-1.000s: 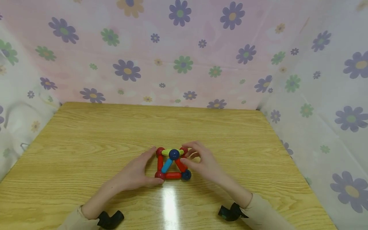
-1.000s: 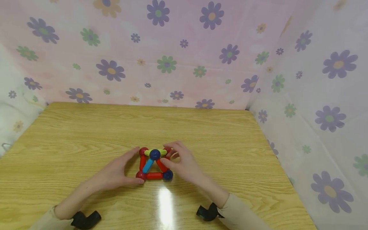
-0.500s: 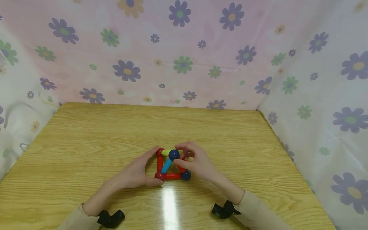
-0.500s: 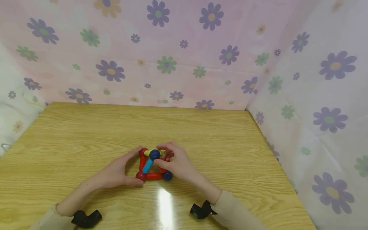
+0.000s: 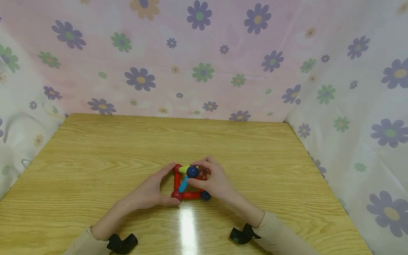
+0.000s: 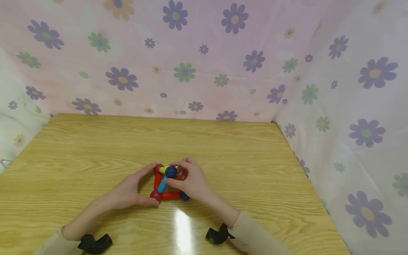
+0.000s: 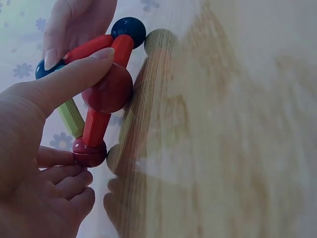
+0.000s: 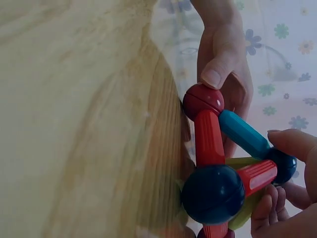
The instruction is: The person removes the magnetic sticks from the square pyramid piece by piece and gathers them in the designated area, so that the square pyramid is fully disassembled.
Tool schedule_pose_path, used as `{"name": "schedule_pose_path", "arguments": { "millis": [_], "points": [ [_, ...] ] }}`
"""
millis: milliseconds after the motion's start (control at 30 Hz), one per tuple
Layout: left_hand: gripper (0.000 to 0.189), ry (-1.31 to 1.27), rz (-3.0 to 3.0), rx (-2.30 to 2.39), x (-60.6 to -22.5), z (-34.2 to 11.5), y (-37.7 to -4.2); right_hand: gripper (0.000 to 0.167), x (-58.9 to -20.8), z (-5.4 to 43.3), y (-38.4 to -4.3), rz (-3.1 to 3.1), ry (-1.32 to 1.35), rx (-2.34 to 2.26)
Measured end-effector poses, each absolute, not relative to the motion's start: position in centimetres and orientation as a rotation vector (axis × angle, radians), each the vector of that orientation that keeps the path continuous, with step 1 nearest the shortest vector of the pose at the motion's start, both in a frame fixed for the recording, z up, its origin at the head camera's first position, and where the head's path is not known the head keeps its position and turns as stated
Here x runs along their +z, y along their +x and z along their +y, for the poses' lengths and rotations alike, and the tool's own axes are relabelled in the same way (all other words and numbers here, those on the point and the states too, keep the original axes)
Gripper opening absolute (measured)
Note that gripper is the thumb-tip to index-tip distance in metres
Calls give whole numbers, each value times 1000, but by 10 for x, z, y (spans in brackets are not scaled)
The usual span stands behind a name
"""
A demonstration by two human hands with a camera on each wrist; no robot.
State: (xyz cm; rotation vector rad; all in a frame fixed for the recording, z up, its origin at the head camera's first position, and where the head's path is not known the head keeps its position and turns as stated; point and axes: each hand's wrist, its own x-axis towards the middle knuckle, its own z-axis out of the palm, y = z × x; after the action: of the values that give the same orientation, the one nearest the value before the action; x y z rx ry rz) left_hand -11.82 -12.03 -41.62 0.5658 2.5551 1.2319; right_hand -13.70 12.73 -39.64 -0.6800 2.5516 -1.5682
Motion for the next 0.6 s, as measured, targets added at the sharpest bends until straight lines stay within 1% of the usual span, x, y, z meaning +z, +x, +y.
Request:
{"name": "schedule_pose_path", "arguments": {
  "millis": [267,600],
  "points": [
    [116,558,2557,1230,-419,-119,-118,29,-401,122,-135,2643,-680,-1602],
    [116,550,2581,1191,-419,-117,-115,23,-406,124,-136,2722,-784,-1559]
  ]
}}
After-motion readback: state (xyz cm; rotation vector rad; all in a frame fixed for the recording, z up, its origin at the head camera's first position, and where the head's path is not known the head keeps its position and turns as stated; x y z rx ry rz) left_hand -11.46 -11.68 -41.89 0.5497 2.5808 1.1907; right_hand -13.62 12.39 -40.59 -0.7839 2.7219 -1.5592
